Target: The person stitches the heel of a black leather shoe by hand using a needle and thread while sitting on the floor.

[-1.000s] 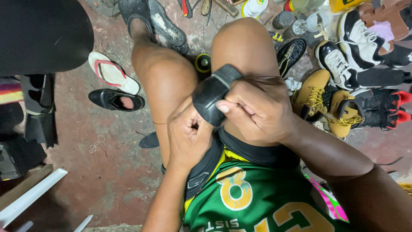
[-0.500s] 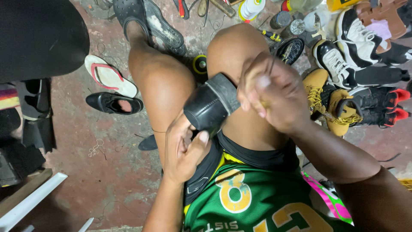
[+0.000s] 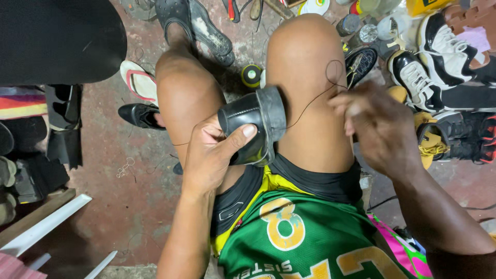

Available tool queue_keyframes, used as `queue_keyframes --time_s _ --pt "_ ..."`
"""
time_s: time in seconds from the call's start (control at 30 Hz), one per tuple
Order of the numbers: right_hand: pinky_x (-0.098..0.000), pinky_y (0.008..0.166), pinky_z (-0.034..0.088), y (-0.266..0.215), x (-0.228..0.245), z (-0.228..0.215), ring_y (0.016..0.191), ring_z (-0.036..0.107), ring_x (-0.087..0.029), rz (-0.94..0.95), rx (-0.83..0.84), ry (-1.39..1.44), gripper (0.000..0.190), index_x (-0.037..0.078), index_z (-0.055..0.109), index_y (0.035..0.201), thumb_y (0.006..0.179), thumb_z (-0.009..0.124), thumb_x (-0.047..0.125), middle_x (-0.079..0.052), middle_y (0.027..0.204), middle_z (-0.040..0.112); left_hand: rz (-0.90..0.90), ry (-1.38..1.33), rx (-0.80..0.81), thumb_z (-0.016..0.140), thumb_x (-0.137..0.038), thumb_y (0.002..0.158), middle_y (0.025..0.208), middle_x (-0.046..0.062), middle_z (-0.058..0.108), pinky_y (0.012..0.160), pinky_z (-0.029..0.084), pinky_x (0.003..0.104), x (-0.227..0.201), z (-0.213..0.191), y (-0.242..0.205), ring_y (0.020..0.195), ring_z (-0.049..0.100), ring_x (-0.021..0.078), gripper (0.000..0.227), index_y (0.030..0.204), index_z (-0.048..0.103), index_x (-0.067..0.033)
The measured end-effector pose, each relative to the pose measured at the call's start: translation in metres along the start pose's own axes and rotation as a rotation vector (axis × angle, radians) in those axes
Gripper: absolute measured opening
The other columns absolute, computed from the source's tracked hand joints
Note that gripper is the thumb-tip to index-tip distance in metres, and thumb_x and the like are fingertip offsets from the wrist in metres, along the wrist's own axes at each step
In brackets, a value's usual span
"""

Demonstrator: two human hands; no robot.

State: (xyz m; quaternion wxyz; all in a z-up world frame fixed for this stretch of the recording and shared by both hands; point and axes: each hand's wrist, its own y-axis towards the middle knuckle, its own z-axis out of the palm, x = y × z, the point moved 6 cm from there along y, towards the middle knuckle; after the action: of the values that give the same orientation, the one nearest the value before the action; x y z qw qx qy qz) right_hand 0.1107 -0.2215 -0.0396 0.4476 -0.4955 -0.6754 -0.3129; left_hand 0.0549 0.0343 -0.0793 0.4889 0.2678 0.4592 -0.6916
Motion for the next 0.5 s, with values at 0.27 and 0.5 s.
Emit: queue_keyframes --time_s 0.27,0.5 --pt "-0.0284 0.077 0.061 0.001 0.049 0.020 0.088 0.076 -0.019 -0.212 0.186 -0.269 0.024 0.007 0.074 0.117 0.094 0.070 0.003 -0.011 0.108 0.076 -0.006 -0.003 0.042 0.073 -0.007 0.098 0.106 0.005 0.076 0.087 0.056 0.028 0.013 0.008 0.000 0.093 0.068 0.0094 0.018 0.113 0.073 0.0026" --pt "-0.0332 0.073 0.060 0.005 0.060 0.028 0.085 0.075 -0.026 -0.227 0.241 -0.375 0.031 0.009 0.074 0.117 0.088 0.069 0.001 -0.010 0.106 0.076 0.007 0.100 0.008 0.072 -0.005 0.098 0.106 0.003 0.075 0.085 0.056 0.027 0.019 0.014 0.000 0.092 0.066 0.0073 0.019 0.115 0.072 0.0018"
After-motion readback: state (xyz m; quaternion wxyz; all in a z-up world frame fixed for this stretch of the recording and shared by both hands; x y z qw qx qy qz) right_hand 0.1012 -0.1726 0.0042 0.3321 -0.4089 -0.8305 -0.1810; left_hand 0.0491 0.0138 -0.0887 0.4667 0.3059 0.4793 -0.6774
